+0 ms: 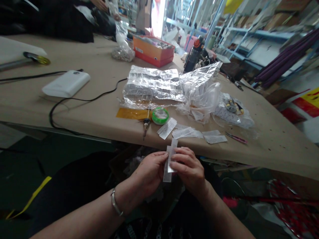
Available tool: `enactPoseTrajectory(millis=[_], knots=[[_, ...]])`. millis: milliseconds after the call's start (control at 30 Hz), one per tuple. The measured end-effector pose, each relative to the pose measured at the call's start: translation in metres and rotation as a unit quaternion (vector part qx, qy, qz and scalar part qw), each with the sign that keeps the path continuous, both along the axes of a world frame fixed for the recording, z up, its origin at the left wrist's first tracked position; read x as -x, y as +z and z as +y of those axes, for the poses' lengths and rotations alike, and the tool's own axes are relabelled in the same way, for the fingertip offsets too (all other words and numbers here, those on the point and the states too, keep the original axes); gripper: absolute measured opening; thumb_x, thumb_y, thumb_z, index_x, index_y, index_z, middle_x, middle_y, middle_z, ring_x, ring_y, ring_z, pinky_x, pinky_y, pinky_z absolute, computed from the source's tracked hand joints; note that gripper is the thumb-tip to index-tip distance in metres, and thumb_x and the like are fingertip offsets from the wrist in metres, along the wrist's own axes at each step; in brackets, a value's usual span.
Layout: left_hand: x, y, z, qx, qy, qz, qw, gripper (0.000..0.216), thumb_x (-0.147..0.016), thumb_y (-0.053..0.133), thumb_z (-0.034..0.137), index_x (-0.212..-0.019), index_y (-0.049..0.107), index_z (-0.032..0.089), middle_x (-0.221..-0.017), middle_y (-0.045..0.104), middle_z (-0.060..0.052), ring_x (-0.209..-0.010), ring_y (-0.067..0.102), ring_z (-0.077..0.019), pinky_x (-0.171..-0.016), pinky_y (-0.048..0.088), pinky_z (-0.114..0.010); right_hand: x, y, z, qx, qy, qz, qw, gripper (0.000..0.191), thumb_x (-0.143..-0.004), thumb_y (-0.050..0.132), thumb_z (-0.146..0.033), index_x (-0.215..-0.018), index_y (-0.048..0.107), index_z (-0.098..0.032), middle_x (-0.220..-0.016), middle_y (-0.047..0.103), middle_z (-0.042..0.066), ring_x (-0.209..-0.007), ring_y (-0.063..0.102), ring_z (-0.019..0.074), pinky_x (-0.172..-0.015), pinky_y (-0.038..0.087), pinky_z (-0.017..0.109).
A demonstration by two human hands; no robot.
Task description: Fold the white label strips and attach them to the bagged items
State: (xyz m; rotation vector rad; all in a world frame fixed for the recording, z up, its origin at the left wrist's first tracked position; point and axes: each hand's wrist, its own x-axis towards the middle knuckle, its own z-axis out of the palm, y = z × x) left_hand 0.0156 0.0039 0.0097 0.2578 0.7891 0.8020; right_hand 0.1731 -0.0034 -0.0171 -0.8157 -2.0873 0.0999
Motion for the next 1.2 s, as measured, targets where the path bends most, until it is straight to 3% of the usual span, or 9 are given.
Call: enactPoseTrajectory(millis=[100, 433, 633, 833, 933, 1000, 1067, 1133, 1200], knots=[[-0.001, -0.002, -0.002, 0.014, 0.024, -0.018, 0.999, 0.007, -0.073, 0.059, 0.007, -0.074, 0.067, 0.006, -0.069, 0.067, -0.008, -0.055, 0.059, -0.0092, -0.049, 0.043, -0.017, 0.009, -0.005, -0.012, 0.001, 0.028, -0.047, 0.998, 0.015, -0.086, 0.054, -0.013, -0.089, 0.066, -0.022, -0.092, 0.069, 0.002, -0.106, 0.058, 0.0173, -0.096, 0.043, 0.04], [-0.001, -0.003, -0.003, 0.015, 0.041, -0.021, 0.999, 0.008, -0.075, 0.059, 0.009, -0.07, 0.064, 0.007, -0.065, 0.063, -0.005, -0.052, 0.056, -0.0078, -0.046, 0.041, -0.016, 0.007, -0.005, -0.017, 0.012, 0.008, -0.08, 0.997, 0.015, -0.085, 0.053, -0.012, -0.09, 0.065, -0.02, -0.092, 0.07, 0.003, -0.107, 0.058, 0.0172, -0.099, 0.041, 0.039], [-0.001, -0.008, -0.003, -0.021, 0.031, -0.003, 0.999, 0.003, -0.072, 0.064, 0.01, -0.073, 0.065, 0.008, -0.069, 0.065, -0.007, -0.059, 0.059, -0.0097, -0.052, 0.044, -0.017, 0.007, -0.005, -0.018, 0.026, 0.009, -0.088, 0.996, 0.015, -0.085, 0.053, -0.012, -0.092, 0.064, -0.02, -0.094, 0.069, 0.004, -0.11, 0.057, 0.0186, -0.1, 0.04, 0.04], [-0.005, -0.008, -0.003, -0.024, 0.013, 0.007, 1.0, 0.006, -0.069, 0.068, 0.011, -0.073, 0.067, 0.007, -0.069, 0.066, -0.008, -0.056, 0.059, -0.0091, -0.047, 0.043, -0.015, 0.012, -0.002, -0.019, 0.014, 0.008, -0.086, 0.996, 0.014, -0.086, 0.052, -0.013, -0.089, 0.064, -0.021, -0.093, 0.07, 0.002, -0.107, 0.058, 0.0149, -0.1, 0.042, 0.036], [-0.007, -0.005, -0.003, -0.016, 0.014, 0.038, 0.999, 0.004, -0.071, 0.065, 0.009, -0.075, 0.065, 0.008, -0.068, 0.067, -0.007, -0.055, 0.06, -0.0096, -0.048, 0.046, -0.016, 0.006, 0.003, -0.018, 0.008, 0.01, -0.095, 0.995, 0.016, -0.087, 0.05, -0.014, -0.097, 0.061, -0.02, -0.095, 0.07, 0.002, -0.106, 0.058, 0.0141, -0.098, 0.044, 0.034], [-0.008, -0.004, -0.002, 0.0, 0.008, 0.075, 0.997, 0.006, -0.074, 0.062, 0.009, -0.08, 0.064, 0.009, -0.071, 0.068, -0.007, -0.057, 0.063, -0.0123, -0.054, 0.052, -0.021, -0.009, 0.007, -0.015, 0.002, -0.029, -0.089, 0.996, 0.023, -0.087, 0.051, -0.016, -0.109, 0.057, -0.018, -0.099, 0.069, 0.005, -0.109, 0.056, 0.0163, -0.097, 0.044, 0.036], [-0.009, -0.003, -0.003, 0.017, -0.009, 0.123, 0.992, 0.007, -0.078, 0.059, 0.009, -0.084, 0.062, 0.009, -0.074, 0.069, -0.009, -0.059, 0.065, -0.0147, -0.059, 0.055, -0.027, -0.035, 0.009, -0.008, 0.004, -0.137, -0.08, 0.987, 0.034, -0.087, 0.052, -0.02, -0.121, 0.049, -0.016, -0.108, 0.065, 0.01, -0.116, 0.051, 0.0208, -0.098, 0.043, 0.041], [-0.01, -0.004, -0.004, 0.022, -0.027, 0.154, 0.987, 0.008, -0.079, 0.057, 0.01, -0.086, 0.06, 0.009, -0.076, 0.07, -0.011, -0.061, 0.066, -0.0157, -0.062, 0.056, -0.03, -0.066, 0.006, 0.0, 0.014, -0.286, -0.094, 0.954, 0.046, -0.088, 0.051, -0.028, -0.13, 0.041, -0.013, -0.121, 0.057, 0.016, -0.124, 0.042, 0.0271, -0.099, 0.04, 0.049], [-0.012, -0.006, -0.006, 0.019, -0.035, 0.164, 0.986, 0.008, -0.08, 0.058, 0.011, -0.087, 0.059, 0.009, -0.076, 0.07, -0.011, -0.061, 0.066, -0.0157, -0.062, 0.056, -0.029, -0.095, -0.004, 0.007, 0.026, -0.377, -0.14, 0.915, 0.061, -0.085, 0.054, -0.039, -0.134, 0.036, -0.008, -0.131, 0.047, 0.022, -0.127, 0.037, 0.0337, -0.099, 0.036, 0.056]])
